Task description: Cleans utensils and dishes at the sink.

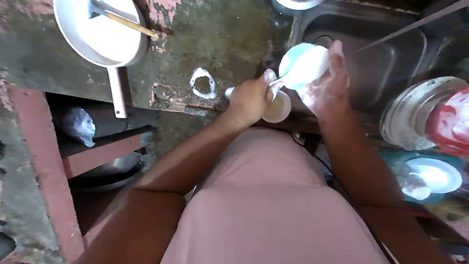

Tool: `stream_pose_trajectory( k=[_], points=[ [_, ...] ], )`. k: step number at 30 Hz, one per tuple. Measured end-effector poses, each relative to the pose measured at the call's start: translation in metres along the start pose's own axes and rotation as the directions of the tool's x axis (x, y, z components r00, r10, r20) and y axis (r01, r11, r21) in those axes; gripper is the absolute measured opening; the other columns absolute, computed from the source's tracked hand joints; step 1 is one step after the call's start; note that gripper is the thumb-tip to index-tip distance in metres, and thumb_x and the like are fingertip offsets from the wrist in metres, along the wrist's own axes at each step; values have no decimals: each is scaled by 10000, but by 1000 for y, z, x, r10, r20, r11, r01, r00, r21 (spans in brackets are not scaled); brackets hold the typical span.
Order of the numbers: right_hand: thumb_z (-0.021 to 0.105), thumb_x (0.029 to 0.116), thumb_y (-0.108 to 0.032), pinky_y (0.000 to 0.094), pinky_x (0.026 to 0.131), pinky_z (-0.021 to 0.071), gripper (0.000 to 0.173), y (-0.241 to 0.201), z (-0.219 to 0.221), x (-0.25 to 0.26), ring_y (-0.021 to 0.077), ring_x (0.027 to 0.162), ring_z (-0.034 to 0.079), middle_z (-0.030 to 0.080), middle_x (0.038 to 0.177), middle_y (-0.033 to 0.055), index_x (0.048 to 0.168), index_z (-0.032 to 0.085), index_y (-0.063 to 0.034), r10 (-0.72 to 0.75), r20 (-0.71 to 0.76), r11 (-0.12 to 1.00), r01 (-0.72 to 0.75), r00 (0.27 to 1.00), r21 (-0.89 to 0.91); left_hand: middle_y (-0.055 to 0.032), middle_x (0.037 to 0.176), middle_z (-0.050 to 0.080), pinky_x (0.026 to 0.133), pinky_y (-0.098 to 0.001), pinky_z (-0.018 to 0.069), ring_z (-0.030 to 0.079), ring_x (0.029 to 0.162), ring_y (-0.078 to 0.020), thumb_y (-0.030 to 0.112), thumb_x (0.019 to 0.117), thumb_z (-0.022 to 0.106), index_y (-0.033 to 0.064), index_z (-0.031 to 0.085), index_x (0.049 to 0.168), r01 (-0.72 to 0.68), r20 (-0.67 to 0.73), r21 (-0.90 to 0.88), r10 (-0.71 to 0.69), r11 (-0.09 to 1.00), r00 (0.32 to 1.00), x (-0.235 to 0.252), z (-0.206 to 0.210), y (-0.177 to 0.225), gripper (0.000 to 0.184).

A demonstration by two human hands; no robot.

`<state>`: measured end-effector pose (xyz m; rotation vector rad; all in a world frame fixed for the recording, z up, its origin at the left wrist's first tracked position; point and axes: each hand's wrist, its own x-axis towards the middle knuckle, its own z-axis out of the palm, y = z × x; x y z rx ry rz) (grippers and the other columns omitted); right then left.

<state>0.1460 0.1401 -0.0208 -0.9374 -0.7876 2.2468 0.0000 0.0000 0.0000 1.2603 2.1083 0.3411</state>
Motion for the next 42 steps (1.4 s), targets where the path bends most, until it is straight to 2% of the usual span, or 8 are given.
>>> stream_pose_trajectory(
  k=[4, 12, 14, 20, 25, 31, 35, 42],
  points=[
    [417, 1073, -453, 514, 1020, 539, 497, -19, -18, 0, 251, 1176, 636, 647, 1267, 104, 1448, 479, -133, 95, 170, 990, -76, 981, -115, -67, 803, 642, 698, -559, 538, 663, 785, -267, 474, 1084, 425, 159, 636, 1013, 6, -26, -169, -10, 986, 1000, 3, 8, 2, 386],
    [456, 918, -36, 521, 935, 576, 508, -28, -37, 14, 270, 1110, 655, 653, 1243, 125, 1421, 512, -77, 45, 332, 977, 28, 942, -212, -60, 855, 683, 754, -572, 541, 681, 841, -253, 483, 1085, 419, 166, 690, 1002, 86, 52, -206, -77, 975, 996, 7, 16, 15, 426],
    [498, 933, -87, 554, 885, 586, 410, -30, -36, 19, 280, 1046, 675, 667, 1150, 112, 1342, 500, -117, -43, 257, 975, 96, 966, -200, -56, 815, 660, 729, -562, 535, 666, 809, -247, 476, 1084, 426, 156, 684, 959, 99, 42, -235, -92, 967, 995, 7, 16, 10, 430],
    [416, 1027, -368, 446, 850, 592, 549, -21, -4, 10, 206, 937, 670, 660, 1075, 87, 1497, 423, -85, 49, 440, 989, 19, 897, -149, -48, 791, 651, 714, -530, 534, 657, 774, -220, 505, 1088, 405, 146, 690, 952, 56, 38, -307, -47, 950, 998, 2, 14, 7, 477],
    [504, 1003, -292, 550, 1048, 520, 705, -5, 16, 12, 378, 1361, 527, 433, 1572, 204, 1611, 222, -73, 63, 418, 989, -2, 906, -145, -90, 941, 708, 823, -586, 535, 689, 918, -270, 496, 1096, 367, 143, 712, 1090, 91, 108, -280, -63, 956, 992, 8, -3, -9, 493],
    [590, 979, -85, 514, 966, 589, 388, -6, 35, 6, 320, 1136, 678, 679, 1258, 178, 1349, 548, 24, -162, 180, 919, 214, 970, -332, -72, 864, 677, 744, -573, 537, 680, 856, -271, 534, 1085, 371, 156, 690, 997, -12, 121, -143, 30, 990, 992, 15, -33, -31, 502],
    [450, 1035, -114, 535, 994, 558, 460, 22, 44, 2, 316, 1192, 637, 608, 1348, 167, 1488, 412, -47, -89, 154, 991, 102, 984, -83, -72, 918, 704, 796, -575, 549, 691, 893, -259, 532, 1089, 366, 164, 714, 1093, -13, 195, -168, 46, 986, 980, 20, -40, -35, 507],
    [722, 933, -105, 417, 875, 633, 313, 12, 48, -8, 222, 1022, 718, 732, 1124, 100, 1231, 682, -15, -279, -23, 781, 213, 960, -587, -67, 846, 671, 716, -576, 534, 679, 844, -279, 571, 1077, 359, 167, 678, 962, -111, 150, 0, 109, 994, 983, 16, -53, -50, 527]
  ],
)
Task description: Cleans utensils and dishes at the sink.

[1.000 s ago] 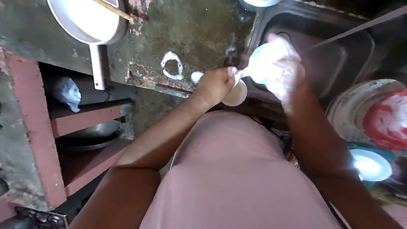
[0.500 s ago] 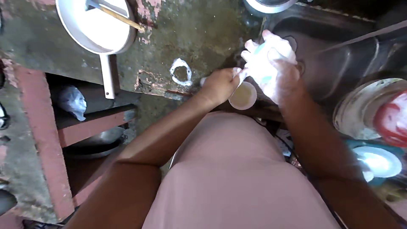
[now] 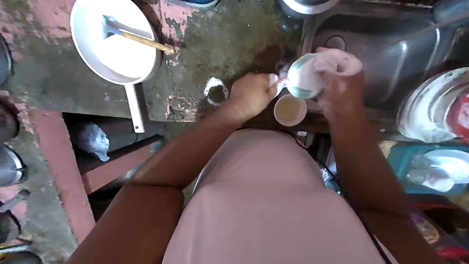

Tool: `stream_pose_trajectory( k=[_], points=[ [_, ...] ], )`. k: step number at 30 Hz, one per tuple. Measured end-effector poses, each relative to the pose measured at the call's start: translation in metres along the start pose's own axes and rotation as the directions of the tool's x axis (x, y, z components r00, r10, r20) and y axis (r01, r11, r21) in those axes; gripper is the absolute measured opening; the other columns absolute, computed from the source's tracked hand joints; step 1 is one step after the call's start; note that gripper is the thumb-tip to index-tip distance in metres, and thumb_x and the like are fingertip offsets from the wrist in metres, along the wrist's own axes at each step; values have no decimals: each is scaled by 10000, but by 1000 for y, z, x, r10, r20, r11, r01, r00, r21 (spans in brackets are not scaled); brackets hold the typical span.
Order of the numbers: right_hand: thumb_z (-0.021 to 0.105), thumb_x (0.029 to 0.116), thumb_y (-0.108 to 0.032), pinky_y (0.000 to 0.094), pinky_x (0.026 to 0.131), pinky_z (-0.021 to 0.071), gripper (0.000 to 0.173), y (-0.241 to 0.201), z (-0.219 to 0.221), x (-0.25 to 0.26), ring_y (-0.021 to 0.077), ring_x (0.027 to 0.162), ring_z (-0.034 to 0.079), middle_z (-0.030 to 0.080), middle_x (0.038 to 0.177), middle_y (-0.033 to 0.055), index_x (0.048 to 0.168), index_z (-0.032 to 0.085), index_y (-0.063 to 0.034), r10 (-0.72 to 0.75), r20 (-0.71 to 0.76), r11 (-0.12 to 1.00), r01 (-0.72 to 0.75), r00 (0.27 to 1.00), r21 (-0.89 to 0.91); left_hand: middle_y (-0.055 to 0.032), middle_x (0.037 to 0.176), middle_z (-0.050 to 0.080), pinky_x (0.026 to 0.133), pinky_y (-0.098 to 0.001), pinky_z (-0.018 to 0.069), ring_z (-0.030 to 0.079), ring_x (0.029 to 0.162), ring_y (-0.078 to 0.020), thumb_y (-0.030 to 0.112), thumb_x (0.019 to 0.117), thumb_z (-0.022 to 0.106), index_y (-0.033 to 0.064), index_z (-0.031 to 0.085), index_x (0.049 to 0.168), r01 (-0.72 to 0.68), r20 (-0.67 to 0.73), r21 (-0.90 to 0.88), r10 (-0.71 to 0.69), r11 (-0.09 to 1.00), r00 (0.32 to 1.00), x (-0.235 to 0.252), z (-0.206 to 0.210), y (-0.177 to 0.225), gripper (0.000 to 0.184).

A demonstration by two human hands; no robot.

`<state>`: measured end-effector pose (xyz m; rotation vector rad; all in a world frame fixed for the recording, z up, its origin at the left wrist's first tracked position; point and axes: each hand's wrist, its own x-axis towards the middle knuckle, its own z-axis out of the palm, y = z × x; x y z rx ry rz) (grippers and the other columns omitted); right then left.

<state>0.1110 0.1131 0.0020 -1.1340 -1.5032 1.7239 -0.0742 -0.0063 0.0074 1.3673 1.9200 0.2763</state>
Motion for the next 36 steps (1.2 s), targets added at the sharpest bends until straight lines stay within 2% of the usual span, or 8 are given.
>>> stream_pose_trajectory(
  k=[5, 11, 16, 18, 22, 25, 32, 36],
  points=[
    [610, 957, -190, 501, 895, 589, 396, 19, -3, -3, 254, 1021, 673, 666, 1133, 111, 1335, 530, -103, 140, 140, 846, -192, 980, 497, -63, 819, 666, 717, -567, 539, 678, 823, -267, 572, 1071, 383, 163, 683, 944, 12, 16, -43, -11, 999, 1000, 5, 11, 13, 523],
    [704, 849, -6, 386, 788, 624, 284, -3, -37, 3, 162, 866, 695, 686, 938, 28, 1062, 556, -123, 40, 112, 971, -65, 993, 229, -80, 843, 667, 717, -584, 524, 677, 850, -289, 505, 1089, 379, 162, 675, 958, 69, 54, -34, -67, 997, 996, 9, 19, 33, 471],
    [707, 842, -78, 453, 876, 609, 653, 3, -64, 19, 214, 1020, 667, 627, 1186, 76, 1436, 436, -83, -67, 190, 937, -4, 980, 350, -79, 834, 659, 729, -575, 534, 668, 829, -274, 513, 1088, 383, 143, 676, 961, 81, 46, -141, -76, 987, 996, 20, 34, 58, 489],
    [711, 802, -68, 496, 869, 601, 710, 9, -75, 25, 242, 1027, 659, 615, 1191, 80, 1449, 426, -123, -74, 255, 900, -46, 964, 433, -81, 833, 655, 727, -576, 527, 664, 824, -275, 518, 1088, 385, 145, 673, 966, 98, 49, -152, -91, 983, 995, 22, 38, 70, 486],
    [725, 780, -2, 345, 858, 590, 496, 3, -92, 27, 144, 997, 641, 628, 1105, 59, 1247, 563, -41, -147, 215, 989, 146, 965, 21, -115, 903, 689, 766, -629, 528, 687, 906, -323, 526, 1080, 393, 143, 691, 1008, 186, 60, -82, -182, 979, 982, 24, 49, 77, 490],
    [816, 825, -113, 329, 957, 574, 390, 1, -99, 26, 132, 1091, 663, 697, 1140, 77, 1174, 671, -20, -281, 147, 891, 315, 948, -327, -112, 866, 670, 752, -626, 527, 677, 879, -325, 559, 1068, 400, 134, 675, 956, 238, 45, -84, -235, 968, 971, 23, 55, 81, 519],
    [774, 837, -37, 380, 972, 575, 530, 5, -94, 38, 205, 1103, 659, 661, 1202, 148, 1323, 578, 44, -309, 221, 923, 348, 925, -165, -85, 831, 660, 726, -567, 534, 666, 811, -271, 491, 1089, 401, 134, 684, 983, 222, 37, -257, -220, 940, 975, 10, 66, 89, 468],
    [766, 869, -116, 291, 993, 544, 370, -6, -81, 27, 119, 1123, 662, 707, 1198, 86, 1229, 706, -56, -365, 243, 734, 438, 899, -519, -127, 878, 686, 766, -628, 524, 686, 888, -335, 460, 1085, 407, 111, 691, 968, 262, 9, -157, -264, 952, 964, 5, 57, 78, 465]
  ],
)
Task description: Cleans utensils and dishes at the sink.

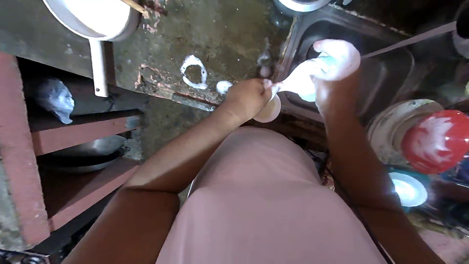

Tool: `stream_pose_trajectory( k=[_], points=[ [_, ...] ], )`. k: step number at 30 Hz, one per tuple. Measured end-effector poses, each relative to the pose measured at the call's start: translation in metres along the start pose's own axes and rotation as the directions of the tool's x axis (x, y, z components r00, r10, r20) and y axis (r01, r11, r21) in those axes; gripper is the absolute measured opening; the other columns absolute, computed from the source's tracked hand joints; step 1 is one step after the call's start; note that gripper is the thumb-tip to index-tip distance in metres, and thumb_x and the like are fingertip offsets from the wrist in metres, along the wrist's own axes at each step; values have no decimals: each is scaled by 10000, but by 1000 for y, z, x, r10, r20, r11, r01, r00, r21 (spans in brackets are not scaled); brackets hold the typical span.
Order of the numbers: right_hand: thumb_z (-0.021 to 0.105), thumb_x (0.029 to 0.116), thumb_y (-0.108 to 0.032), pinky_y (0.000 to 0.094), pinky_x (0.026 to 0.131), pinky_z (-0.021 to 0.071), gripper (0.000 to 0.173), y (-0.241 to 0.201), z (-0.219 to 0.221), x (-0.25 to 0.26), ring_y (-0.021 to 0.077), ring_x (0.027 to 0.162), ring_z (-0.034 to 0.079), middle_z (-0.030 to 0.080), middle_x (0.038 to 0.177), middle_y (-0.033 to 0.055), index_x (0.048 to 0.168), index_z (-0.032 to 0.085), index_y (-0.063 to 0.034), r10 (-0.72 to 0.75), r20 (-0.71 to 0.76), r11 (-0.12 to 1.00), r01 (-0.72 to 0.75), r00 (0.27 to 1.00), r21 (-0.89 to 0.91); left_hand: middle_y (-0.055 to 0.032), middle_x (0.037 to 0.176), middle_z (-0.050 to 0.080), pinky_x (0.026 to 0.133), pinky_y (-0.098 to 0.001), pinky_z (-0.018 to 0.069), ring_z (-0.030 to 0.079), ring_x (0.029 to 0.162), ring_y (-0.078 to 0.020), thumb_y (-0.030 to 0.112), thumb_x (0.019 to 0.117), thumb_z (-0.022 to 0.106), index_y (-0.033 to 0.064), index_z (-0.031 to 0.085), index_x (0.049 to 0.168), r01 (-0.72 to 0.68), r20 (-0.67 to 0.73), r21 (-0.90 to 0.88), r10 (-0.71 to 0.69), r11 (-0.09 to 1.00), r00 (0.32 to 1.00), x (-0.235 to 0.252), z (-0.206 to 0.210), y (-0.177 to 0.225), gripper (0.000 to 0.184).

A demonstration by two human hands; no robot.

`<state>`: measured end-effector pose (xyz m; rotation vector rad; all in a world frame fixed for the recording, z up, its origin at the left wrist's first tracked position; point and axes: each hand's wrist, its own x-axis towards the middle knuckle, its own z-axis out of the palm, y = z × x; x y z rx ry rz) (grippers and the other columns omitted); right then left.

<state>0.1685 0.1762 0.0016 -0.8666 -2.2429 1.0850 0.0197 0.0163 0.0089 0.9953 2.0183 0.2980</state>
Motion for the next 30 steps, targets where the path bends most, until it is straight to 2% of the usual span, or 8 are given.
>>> stream_pose_trajectory(
  k=[4, 8, 11, 13, 17, 19, 24, 30],
  points=[
    [779, 856, -147, 273, 949, 542, 284, -18, 15, -4, 102, 1058, 672, 730, 1105, 69, 1127, 744, -69, 13, -142, 994, -28, 990, -107, -90, 814, 657, 720, -594, 524, 670, 822, -292, 480, 1077, 430, 130, 673, 921, -60, -66, -46, 57, 997, 996, -2, -7, -18, 454],
    [725, 903, -70, 309, 836, 587, 370, -24, 43, -6, 140, 940, 669, 679, 1048, 96, 1222, 604, 73, 154, -335, 936, -28, 929, 351, -56, 736, 630, 652, -547, 521, 649, 723, -249, 469, 1070, 449, 138, 659, 853, -138, -164, -151, 112, 979, 980, -2, -8, -30, 447],
    [471, 1063, -233, 452, 871, 600, 468, -39, 63, -8, 217, 1000, 669, 646, 1169, 101, 1485, 423, -38, 363, -36, 539, -178, 931, 824, -56, 767, 637, 687, -527, 538, 655, 755, -236, 512, 1085, 403, 134, 667, 893, -193, -161, -213, 160, 958, 974, -4, -7, -32, 498],
    [515, 1047, -323, 476, 915, 582, 498, -55, 77, -9, 235, 1032, 663, 643, 1176, 112, 1485, 429, -102, 420, 99, 285, -235, 902, 929, -80, 873, 693, 767, -556, 555, 691, 858, -259, 498, 1095, 376, 133, 707, 1021, -209, -110, -203, 190, 957, 976, -4, -12, -36, 499],
    [499, 1062, -213, 569, 1061, 508, 448, -72, 92, -21, 358, 1272, 590, 556, 1418, 205, 1481, 383, -106, 435, 231, 91, -298, 870, 950, -120, 994, 723, 848, -594, 552, 704, 966, -304, 427, 1107, 366, 116, 706, 1163, -189, -30, -120, 187, 975, 982, 0, -30, -56, 464],
    [538, 1014, -34, 582, 1056, 512, 410, -74, 98, -30, 354, 1240, 604, 582, 1339, 211, 1403, 410, -49, 464, 197, 196, -317, 864, 928, -117, 960, 711, 805, -599, 552, 701, 934, -312, 432, 1106, 365, 128, 696, 1120, -207, -41, -42, 205, 977, 978, -1, -40, -69, 449],
    [599, 969, 4, 468, 932, 604, 429, -68, 76, -34, 261, 1123, 667, 647, 1262, 125, 1388, 520, -37, 349, 163, 554, -343, 923, 758, -98, 802, 654, 690, -581, 532, 678, 813, -311, 512, 1089, 370, 128, 651, 910, -231, -100, 107, 242, 967, 965, -3, -55, -94, 508],
    [652, 922, -79, 475, 975, 571, 418, -44, 65, -41, 248, 1115, 658, 650, 1218, 120, 1323, 539, -59, 289, 239, 479, -357, 927, 802, -67, 872, 687, 775, -526, 549, 672, 832, -234, 411, 1104, 396, 112, 710, 1000, -274, -50, -163, 269, 948, 962, -1, -35, -82, 446]
  ],
)
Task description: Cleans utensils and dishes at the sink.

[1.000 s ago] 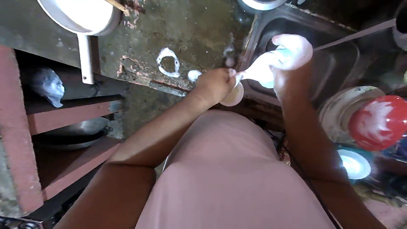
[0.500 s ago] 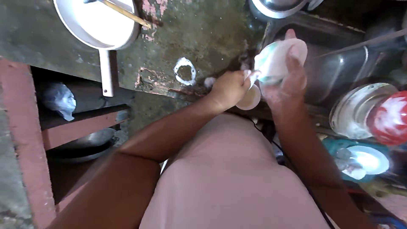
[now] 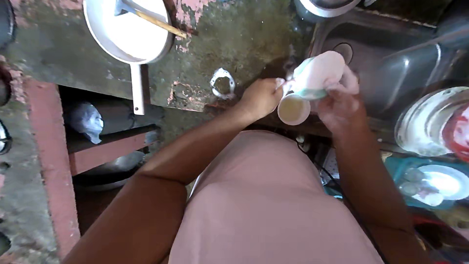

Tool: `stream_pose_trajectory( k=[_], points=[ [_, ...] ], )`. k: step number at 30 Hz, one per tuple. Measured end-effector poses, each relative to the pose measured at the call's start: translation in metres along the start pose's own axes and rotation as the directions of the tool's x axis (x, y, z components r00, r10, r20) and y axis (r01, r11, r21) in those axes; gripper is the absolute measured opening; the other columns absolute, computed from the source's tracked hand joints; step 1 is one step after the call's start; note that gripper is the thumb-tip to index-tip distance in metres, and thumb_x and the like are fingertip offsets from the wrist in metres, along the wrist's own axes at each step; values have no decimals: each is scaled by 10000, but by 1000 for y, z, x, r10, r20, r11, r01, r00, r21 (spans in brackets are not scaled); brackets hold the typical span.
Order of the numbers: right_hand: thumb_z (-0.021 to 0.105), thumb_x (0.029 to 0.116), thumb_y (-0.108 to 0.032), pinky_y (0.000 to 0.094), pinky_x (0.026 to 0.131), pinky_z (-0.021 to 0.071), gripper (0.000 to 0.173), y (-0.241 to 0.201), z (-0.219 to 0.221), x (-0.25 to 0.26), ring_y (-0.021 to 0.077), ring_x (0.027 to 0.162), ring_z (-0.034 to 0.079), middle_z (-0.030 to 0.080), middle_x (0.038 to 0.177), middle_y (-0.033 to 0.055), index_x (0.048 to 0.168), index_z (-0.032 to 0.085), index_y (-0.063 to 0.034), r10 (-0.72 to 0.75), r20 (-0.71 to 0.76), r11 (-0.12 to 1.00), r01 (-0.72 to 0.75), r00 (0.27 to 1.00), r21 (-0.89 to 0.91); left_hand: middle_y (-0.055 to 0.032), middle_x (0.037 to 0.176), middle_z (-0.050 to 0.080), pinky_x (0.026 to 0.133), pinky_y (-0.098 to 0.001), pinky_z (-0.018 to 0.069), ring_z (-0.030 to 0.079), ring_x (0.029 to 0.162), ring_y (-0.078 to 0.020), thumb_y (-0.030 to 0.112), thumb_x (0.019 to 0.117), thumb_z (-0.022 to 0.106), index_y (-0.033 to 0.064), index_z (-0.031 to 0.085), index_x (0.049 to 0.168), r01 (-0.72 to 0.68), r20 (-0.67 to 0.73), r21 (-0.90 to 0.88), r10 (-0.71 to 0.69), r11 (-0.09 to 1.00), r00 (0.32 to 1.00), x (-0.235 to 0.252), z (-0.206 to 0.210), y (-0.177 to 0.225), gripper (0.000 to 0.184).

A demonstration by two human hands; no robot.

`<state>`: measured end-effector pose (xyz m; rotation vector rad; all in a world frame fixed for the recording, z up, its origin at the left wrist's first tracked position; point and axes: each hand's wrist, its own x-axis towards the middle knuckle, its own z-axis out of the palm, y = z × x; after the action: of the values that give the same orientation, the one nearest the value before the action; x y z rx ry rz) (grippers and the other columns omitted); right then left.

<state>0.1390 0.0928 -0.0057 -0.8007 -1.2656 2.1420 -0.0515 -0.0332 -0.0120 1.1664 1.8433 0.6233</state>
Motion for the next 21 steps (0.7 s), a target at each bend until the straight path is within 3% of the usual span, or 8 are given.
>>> stream_pose_trajectory(
  k=[7, 10, 12, 14, 16, 18, 20, 21],
  points=[
    [746, 826, -125, 454, 964, 581, 674, -15, -44, -16, 220, 1119, 659, 641, 1250, 84, 1435, 457, -134, 22, 94, 982, -39, 995, 184, -24, 855, 682, 755, -436, 559, 647, 773, -156, 377, 1110, 399, 112, 712, 1031, 114, -60, -250, -133, 961, 989, 14, 27, 5, 417],
    [665, 830, -66, 487, 998, 557, 622, -26, -66, -14, 258, 1159, 639, 624, 1297, 135, 1426, 490, -86, 6, 26, 987, -10, 1000, 157, -4, 772, 695, 583, -352, 581, 647, 606, -118, 407, 1108, 423, 112, 703, 1000, 61, -181, -267, -112, 962, 977, 8, 36, 18, 420],
    [561, 832, 23, 526, 981, 555, 519, -26, -68, -10, 291, 1153, 640, 630, 1272, 161, 1344, 526, -54, -5, -112, 994, 16, 994, 104, 5, 827, 728, 677, -346, 609, 690, 690, -104, 322, 1096, 474, 108, 727, 1070, -61, -319, -121, 19, 991, 948, 5, 51, 33, 332],
    [501, 862, 34, 562, 970, 561, 515, -26, -62, -9, 323, 1155, 645, 628, 1283, 183, 1371, 525, -40, 28, -170, 992, -6, 985, 127, -53, 1062, 746, 898, -425, 599, 725, 968, -180, 217, 1064, 516, 110, 728, 1175, -128, -378, 108, 160, 986, 912, 5, 67, 51, 262],
    [361, 963, -106, 594, 1038, 490, 422, -29, -54, -8, 332, 1227, 592, 586, 1329, 185, 1364, 491, -84, 77, -64, 950, -54, 995, 307, -104, 1199, 685, 918, -472, 588, 687, 1074, -266, 227, 1051, 512, 173, 679, 1330, -111, -344, 318, 224, 942, 912, 8, 84, 64, 330],
    [201, 1063, -427, 588, 1018, 482, 507, -33, -45, -4, 321, 1164, 600, 592, 1246, 185, 1284, 504, -86, 99, -35, 881, -71, 994, 467, -131, 1237, 641, 905, -483, 564, 645, 1109, -317, 334, 1072, 443, 212, 584, 1449, -41, -273, 434, 175, 900, 946, 9, 98, 76, 421],
    [141, 1007, -714, 539, 918, 540, 784, -32, -43, 2, 289, 1018, 628, 609, 1123, 174, 1237, 521, -69, 67, -14, 856, -51, 998, 515, -127, 1256, 652, 927, -492, 558, 632, 1162, -334, 341, 1075, 434, 198, 590, 1435, 8, -237, 473, 118, 881, 964, 8, 106, 80, 417],
    [165, 1002, -734, 514, 892, 551, 779, -28, -46, 5, 271, 982, 629, 609, 1086, 159, 1204, 523, -72, 29, 29, 863, -39, 999, 505, -114, 1239, 672, 913, -495, 567, 639, 1162, -333, 287, 1058, 471, 198, 626, 1397, 13, -255, 480, 124, 877, 959, 8, 108, 79, 383]
  ],
)
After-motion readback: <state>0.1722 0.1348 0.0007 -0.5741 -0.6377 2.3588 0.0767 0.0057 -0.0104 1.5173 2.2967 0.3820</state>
